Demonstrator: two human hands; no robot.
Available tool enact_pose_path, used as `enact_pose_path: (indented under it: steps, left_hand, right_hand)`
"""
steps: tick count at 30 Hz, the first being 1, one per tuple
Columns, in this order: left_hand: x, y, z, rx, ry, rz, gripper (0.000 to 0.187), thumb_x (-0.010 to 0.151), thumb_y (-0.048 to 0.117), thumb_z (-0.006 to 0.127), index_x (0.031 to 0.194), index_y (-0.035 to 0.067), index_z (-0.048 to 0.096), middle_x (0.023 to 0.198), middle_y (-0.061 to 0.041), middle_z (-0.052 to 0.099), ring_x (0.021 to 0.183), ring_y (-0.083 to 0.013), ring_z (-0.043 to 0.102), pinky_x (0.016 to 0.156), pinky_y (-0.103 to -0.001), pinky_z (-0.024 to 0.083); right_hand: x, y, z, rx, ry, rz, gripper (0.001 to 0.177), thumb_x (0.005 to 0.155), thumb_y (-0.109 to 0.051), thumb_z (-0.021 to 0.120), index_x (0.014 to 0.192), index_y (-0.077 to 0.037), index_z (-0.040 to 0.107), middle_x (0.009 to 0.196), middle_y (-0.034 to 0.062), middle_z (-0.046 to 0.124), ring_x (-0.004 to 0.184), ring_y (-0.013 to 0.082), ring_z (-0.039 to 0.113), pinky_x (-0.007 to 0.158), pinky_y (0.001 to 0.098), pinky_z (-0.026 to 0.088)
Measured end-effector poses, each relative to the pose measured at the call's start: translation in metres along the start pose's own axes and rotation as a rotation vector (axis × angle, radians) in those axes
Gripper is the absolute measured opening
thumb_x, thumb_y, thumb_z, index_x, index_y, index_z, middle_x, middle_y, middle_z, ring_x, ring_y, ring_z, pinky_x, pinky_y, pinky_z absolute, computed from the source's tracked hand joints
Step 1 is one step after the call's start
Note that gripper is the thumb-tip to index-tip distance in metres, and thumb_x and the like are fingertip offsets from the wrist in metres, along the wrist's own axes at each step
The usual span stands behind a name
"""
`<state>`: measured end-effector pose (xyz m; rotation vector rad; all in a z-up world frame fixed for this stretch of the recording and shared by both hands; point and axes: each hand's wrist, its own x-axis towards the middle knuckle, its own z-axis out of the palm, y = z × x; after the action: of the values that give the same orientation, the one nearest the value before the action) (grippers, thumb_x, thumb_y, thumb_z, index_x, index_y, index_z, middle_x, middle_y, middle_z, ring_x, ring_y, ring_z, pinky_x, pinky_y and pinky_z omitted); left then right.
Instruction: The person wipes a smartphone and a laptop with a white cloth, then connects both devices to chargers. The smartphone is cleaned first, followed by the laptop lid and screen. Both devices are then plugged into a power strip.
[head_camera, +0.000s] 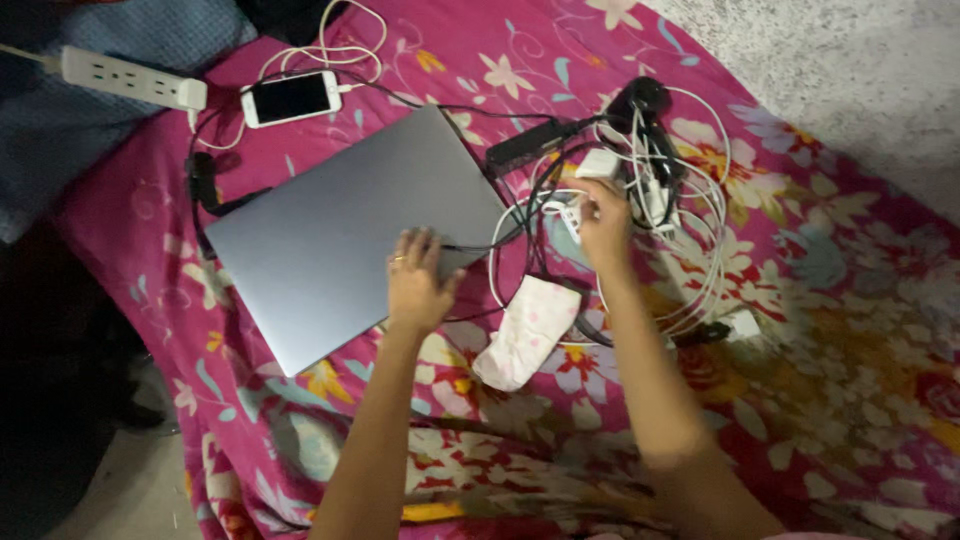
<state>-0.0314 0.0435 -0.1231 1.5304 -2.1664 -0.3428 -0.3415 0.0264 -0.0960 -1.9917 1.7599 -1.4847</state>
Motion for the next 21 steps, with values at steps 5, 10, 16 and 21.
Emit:
enact_pose_path:
  steps: [5, 10, 16, 21]
  left_hand:
    - [0.006, 0.062, 0.009, 0.035, -0.153, 0.025, 0.074, 0.076, 0.046, 0.076, 0.138, 0.010, 0.056, 0.135, -0.016, 0.059, 0.135, -0.0339, 0.046, 0.114, -0.062, 0.030]
    - [0.001, 0.107, 0.045, -0.002, -0.257, 0.001, 0.072, 0.082, 0.051, 0.075, 0.138, 0.010, 0.057, 0.101, -0.015, 0.071, 0.101, -0.0354, 0.066, 0.094, -0.062, 0.042]
    - [-0.002, 0.096, 0.070, -0.611, 0.025, -0.019, 0.029, 0.100, 0.036, 0.066, 0.096, 0.008, 0.074, 0.080, -0.013, 0.071, 0.072, -0.0264, 0.067, 0.065, -0.037, 0.051]
    - [0.049, 0.037, 0.032, -1.384, 0.354, -0.516, 0.033, 0.113, 0.033, 0.056, 0.115, 0.004, 0.073, 0.090, -0.004, 0.065, 0.080, -0.0139, 0.057, 0.067, -0.028, 0.044]
  right_hand:
    - [-0.022, 0.014, -0.042, 0.036, -0.129, 0.271, 0.040, 0.086, 0.010, 0.060, 0.119, -0.006, 0.075, 0.110, 0.0106, 0.074, 0.088, 0.0245, 0.066, 0.078, 0.0352, 0.052]
    - [-0.037, 0.023, -0.057, -0.105, -0.277, 0.275, 0.026, 0.083, -0.009, 0.079, 0.109, -0.008, 0.077, 0.101, 0.0100, 0.070, 0.083, 0.0223, 0.068, 0.074, 0.0350, 0.053]
    - [-0.044, 0.064, -0.119, -0.319, -0.421, 0.346, 0.029, 0.081, -0.031, 0.088, 0.100, -0.010, 0.082, 0.089, 0.0094, 0.071, 0.081, 0.0242, 0.068, 0.077, 0.0381, 0.053]
    - [-0.045, 0.099, -0.158, -0.443, -0.279, 0.200, 0.027, 0.076, -0.024, 0.091, 0.097, -0.009, 0.083, 0.099, 0.0122, 0.071, 0.095, 0.0277, 0.067, 0.083, 0.0405, 0.054]
